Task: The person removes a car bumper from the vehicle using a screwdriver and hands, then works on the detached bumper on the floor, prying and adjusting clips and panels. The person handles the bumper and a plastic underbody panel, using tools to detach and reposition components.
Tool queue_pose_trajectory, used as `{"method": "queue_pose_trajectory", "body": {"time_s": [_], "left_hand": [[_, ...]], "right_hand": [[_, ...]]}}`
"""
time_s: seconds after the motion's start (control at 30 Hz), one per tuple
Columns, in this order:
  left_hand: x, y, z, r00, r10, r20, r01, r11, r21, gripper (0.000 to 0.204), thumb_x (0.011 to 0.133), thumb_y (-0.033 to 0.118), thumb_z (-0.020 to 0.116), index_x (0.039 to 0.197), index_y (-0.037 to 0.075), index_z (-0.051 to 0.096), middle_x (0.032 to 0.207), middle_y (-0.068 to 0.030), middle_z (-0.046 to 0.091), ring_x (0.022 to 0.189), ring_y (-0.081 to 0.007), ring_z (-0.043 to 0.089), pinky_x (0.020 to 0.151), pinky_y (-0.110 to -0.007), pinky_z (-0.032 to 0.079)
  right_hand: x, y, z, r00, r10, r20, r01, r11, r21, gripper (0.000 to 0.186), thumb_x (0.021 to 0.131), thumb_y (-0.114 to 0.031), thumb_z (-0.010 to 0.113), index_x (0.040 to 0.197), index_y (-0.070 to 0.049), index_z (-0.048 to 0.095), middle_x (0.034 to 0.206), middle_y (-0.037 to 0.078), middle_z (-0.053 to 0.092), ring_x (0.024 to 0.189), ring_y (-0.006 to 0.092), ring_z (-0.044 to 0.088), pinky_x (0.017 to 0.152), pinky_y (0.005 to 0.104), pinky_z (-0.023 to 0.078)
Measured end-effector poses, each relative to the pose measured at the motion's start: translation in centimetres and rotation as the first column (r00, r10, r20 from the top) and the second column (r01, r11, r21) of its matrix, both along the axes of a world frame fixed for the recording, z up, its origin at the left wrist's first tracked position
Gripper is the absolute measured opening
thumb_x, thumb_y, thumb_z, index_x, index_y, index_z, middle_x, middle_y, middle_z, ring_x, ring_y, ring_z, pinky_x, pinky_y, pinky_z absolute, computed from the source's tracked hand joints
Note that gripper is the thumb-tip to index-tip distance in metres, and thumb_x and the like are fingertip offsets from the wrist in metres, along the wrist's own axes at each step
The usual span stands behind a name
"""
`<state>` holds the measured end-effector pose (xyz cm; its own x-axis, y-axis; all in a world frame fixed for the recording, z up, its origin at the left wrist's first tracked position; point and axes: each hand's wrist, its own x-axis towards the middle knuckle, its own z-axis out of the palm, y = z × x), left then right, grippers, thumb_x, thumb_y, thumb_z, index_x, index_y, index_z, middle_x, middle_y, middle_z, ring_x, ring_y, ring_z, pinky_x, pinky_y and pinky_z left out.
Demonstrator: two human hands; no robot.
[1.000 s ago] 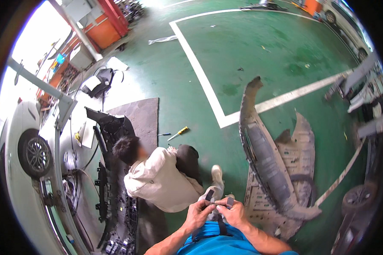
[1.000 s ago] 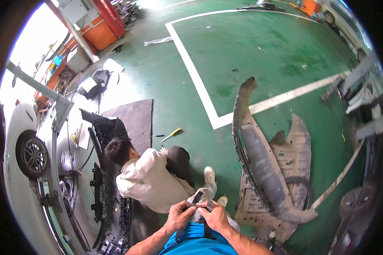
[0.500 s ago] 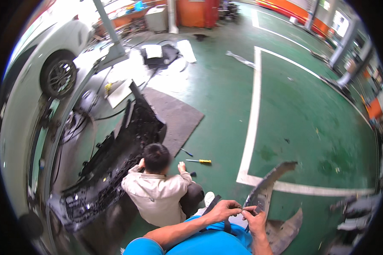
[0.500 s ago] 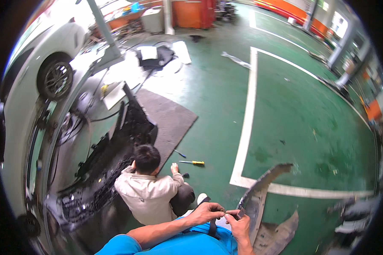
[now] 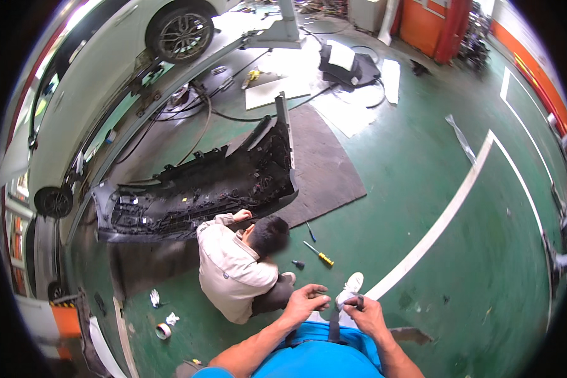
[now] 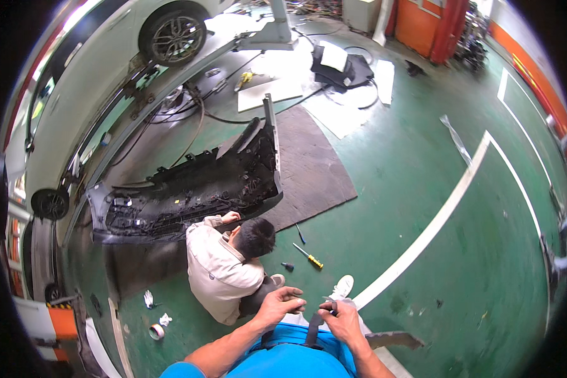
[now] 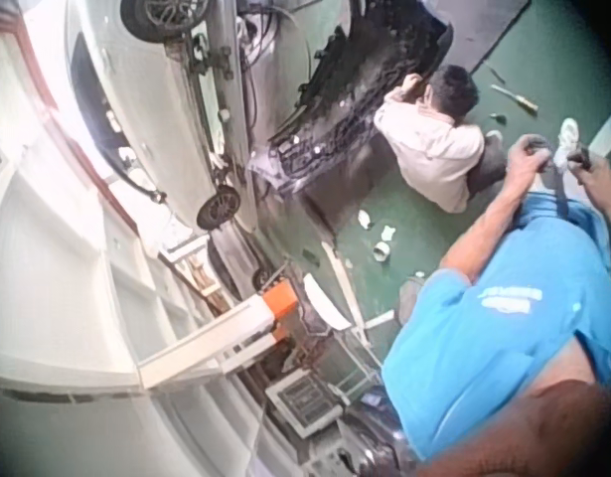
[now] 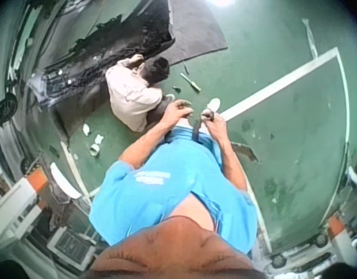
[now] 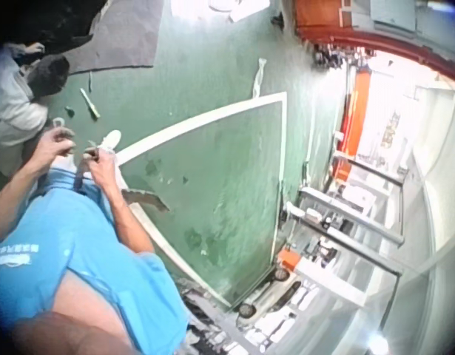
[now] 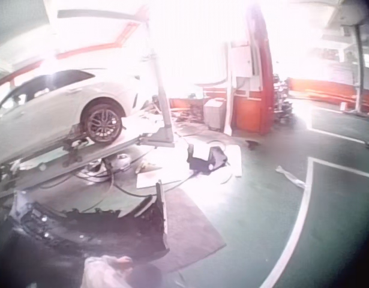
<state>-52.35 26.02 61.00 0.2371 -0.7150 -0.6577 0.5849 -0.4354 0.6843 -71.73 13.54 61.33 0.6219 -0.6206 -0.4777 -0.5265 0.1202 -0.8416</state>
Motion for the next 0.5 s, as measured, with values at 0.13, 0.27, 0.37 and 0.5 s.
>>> {"method": "queue_pose_trajectory", "body": {"time_s": [0.13,0.27,0.37,0.5], "left_hand": [[1.1,-1.2,1.7,0.920,0.389,0.048,-0.388,0.921,-0.029,0.024,0.094,0.006,0.071,0.114,-0.003,0.063,0.098,-0.0137,0.074,0.084,-0.0194,0.073,0.073,-0.029,0.060],[2.5,-0.6,2.7,0.759,0.650,0.041,-0.640,0.756,-0.141,0.015,0.094,0.004,0.070,0.107,0.000,0.069,0.097,-0.0119,0.074,0.082,-0.0179,0.073,0.073,-0.028,0.060],[4.3,-0.9,2.2,0.678,0.735,-0.016,-0.731,0.672,-0.122,0.017,0.094,0.003,0.069,0.110,0.000,0.068,0.096,-0.0119,0.074,0.081,-0.0183,0.072,0.072,-0.028,0.059],[7.8,-1.5,1.0,0.614,0.788,-0.037,-0.782,0.603,-0.158,0.025,0.094,0.001,0.066,0.119,0.002,0.061,0.095,-0.0116,0.071,0.078,-0.0197,0.071,0.070,-0.030,0.059]], "right_hand": [[1.7,-8.6,0.0,0.975,0.150,-0.163,-0.146,0.989,0.036,0.024,0.084,-0.020,0.075,0.101,-0.002,0.077,0.085,0.014,0.075,0.075,0.0197,0.071,0.071,0.0329,0.055],[5.7,-13.9,0.0,0.927,0.330,-0.175,-0.343,0.938,-0.049,0.020,0.086,-0.014,0.073,0.098,0.002,0.075,0.076,0.008,0.071,0.065,0.0127,0.065,0.061,0.0290,0.054],[10.0,-15.6,0.2,0.903,0.366,-0.227,-0.392,0.916,-0.082,0.022,0.085,-0.017,0.073,0.098,0.000,0.076,0.076,0.010,0.071,0.068,0.0162,0.068,0.064,0.0310,0.054],[14.9,-16.4,1.4,0.908,0.321,-0.270,-0.350,0.934,-0.067,0.024,0.084,-0.020,0.072,0.098,-0.002,0.076,0.078,0.012,0.073,0.071,0.0190,0.069,0.070,0.0322,0.055]]}}
